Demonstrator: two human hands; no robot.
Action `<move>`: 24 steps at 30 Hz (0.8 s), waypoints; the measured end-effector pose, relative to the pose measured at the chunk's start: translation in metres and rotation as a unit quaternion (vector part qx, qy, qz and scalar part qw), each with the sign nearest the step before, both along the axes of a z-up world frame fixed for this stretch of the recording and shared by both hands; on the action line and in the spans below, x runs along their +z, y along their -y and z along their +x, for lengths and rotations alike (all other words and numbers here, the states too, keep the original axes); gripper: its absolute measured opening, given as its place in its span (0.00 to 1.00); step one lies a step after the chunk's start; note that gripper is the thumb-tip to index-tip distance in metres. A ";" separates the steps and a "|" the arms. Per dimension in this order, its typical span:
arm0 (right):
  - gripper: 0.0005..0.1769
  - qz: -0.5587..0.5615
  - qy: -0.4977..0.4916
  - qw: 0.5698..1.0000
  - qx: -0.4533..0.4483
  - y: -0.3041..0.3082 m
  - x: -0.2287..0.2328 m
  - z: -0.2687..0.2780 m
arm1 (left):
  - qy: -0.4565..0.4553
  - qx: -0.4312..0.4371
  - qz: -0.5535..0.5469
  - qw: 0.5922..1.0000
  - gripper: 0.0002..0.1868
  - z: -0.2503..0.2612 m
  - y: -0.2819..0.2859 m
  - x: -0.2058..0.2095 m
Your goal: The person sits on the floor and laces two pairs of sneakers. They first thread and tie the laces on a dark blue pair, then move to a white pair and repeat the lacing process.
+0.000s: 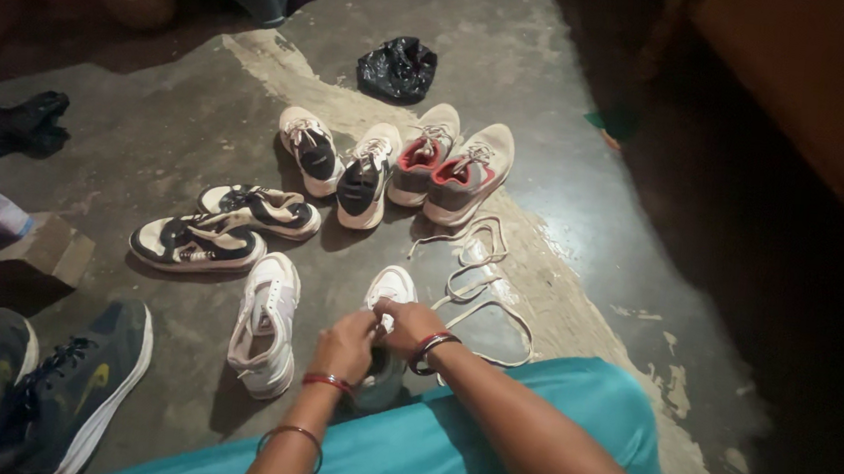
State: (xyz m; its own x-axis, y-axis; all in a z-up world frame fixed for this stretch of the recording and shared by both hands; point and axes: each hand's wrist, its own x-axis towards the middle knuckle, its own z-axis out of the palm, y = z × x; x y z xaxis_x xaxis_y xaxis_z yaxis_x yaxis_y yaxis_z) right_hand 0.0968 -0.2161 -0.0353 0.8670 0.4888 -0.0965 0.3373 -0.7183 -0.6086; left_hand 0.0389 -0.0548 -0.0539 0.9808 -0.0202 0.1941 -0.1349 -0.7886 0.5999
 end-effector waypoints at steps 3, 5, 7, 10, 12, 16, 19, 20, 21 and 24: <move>0.17 0.002 -0.020 1.000 -0.019 0.003 0.000 0.002 | -0.044 0.059 -0.008 0.997 0.07 0.012 -0.012 0.001; 0.22 0.005 -0.064 0.998 -0.027 0.004 -0.001 0.009 | -0.130 0.140 -0.121 0.974 0.08 0.020 -0.023 0.011; 0.21 0.039 -0.086 0.994 -0.046 0.007 -0.005 0.015 | -0.108 0.178 -0.187 0.960 0.08 0.037 -0.031 0.031; 0.13 0.102 -0.101 0.987 -0.069 0.009 -0.015 0.024 | 0.068 0.167 -0.305 0.935 0.08 0.062 -0.038 0.080; 0.15 0.099 -0.125 0.986 -0.056 0.013 -0.022 0.031 | 0.143 0.144 -0.500 0.842 0.08 0.084 -0.041 0.128; 0.26 0.122 -0.151 0.980 0.033 0.018 -0.032 0.050 | 0.228 0.147 -0.683 0.678 0.06 0.103 -0.065 0.230; 0.30 0.135 -0.135 0.977 0.090 0.019 -0.043 0.057 | 0.305 0.159 -0.691 0.636 0.06 0.107 -0.081 0.273; 0.31 0.108 -0.119 0.983 0.090 0.020 -0.047 0.057 | 0.310 0.174 -0.675 0.646 0.05 0.112 -0.085 0.276; 0.32 0.081 -0.103 0.987 0.089 0.020 -0.051 0.057 | 0.315 0.190 -0.659 0.656 0.04 0.118 -0.091 0.275; 0.32 -0.038 -0.084 0.987 0.130 0.016 -0.053 0.056 | 0.248 0.155 -0.578 0.762 0.08 0.135 -0.108 0.238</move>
